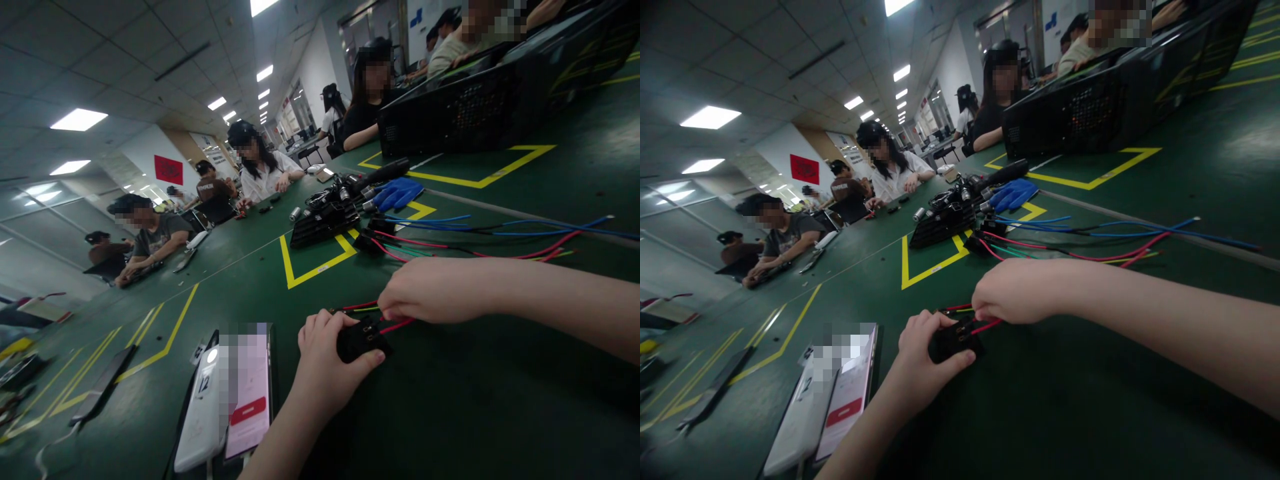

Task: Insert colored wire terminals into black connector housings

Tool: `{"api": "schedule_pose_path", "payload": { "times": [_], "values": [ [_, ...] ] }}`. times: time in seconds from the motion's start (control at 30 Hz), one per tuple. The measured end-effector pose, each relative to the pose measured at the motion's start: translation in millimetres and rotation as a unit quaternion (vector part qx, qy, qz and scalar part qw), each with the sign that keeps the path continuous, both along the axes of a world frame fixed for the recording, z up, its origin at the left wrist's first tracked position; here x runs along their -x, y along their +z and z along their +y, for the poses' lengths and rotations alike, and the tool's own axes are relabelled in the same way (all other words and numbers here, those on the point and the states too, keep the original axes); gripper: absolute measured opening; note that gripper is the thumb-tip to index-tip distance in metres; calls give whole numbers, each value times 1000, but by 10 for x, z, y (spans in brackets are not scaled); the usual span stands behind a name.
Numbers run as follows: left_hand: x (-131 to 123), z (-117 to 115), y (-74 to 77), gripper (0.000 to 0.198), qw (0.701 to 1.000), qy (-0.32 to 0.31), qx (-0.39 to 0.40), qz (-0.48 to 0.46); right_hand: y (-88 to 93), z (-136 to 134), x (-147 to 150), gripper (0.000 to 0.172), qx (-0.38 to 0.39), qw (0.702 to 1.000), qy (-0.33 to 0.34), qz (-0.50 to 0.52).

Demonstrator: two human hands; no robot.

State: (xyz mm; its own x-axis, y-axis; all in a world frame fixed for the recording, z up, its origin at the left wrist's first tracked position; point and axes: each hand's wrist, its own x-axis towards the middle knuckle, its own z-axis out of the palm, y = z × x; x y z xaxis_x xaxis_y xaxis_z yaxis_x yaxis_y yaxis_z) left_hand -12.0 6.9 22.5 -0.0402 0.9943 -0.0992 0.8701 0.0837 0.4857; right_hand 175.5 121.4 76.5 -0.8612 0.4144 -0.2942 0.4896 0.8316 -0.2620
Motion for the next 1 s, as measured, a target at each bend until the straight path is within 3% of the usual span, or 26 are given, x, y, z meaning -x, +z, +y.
{"api": "schedule_pose_path", "payload": {
  "times": [0.27,0.5,0.67,0.83,0.93,1.0],
  "values": [
    [0,-2,-7,33,1000,-6,-4,1,73,-74,38,27,-56,998,14,13],
    [-4,-1,1,30,1000,0,2,5,-29,32,-25,30,32,999,-16,-14],
    [-7,4,-7,32,1000,2,-1,6,-26,22,-31,29,44,998,-26,-23],
    [-6,3,-3,32,1000,3,-2,6,8,71,-35,31,47,996,-39,62],
    [-13,2,12,31,1000,1,2,4,5,104,-22,37,2,986,-91,141],
    [-16,1,16,30,1000,0,8,3,-32,111,0,40,-36,982,-119,140]
  ]
}}
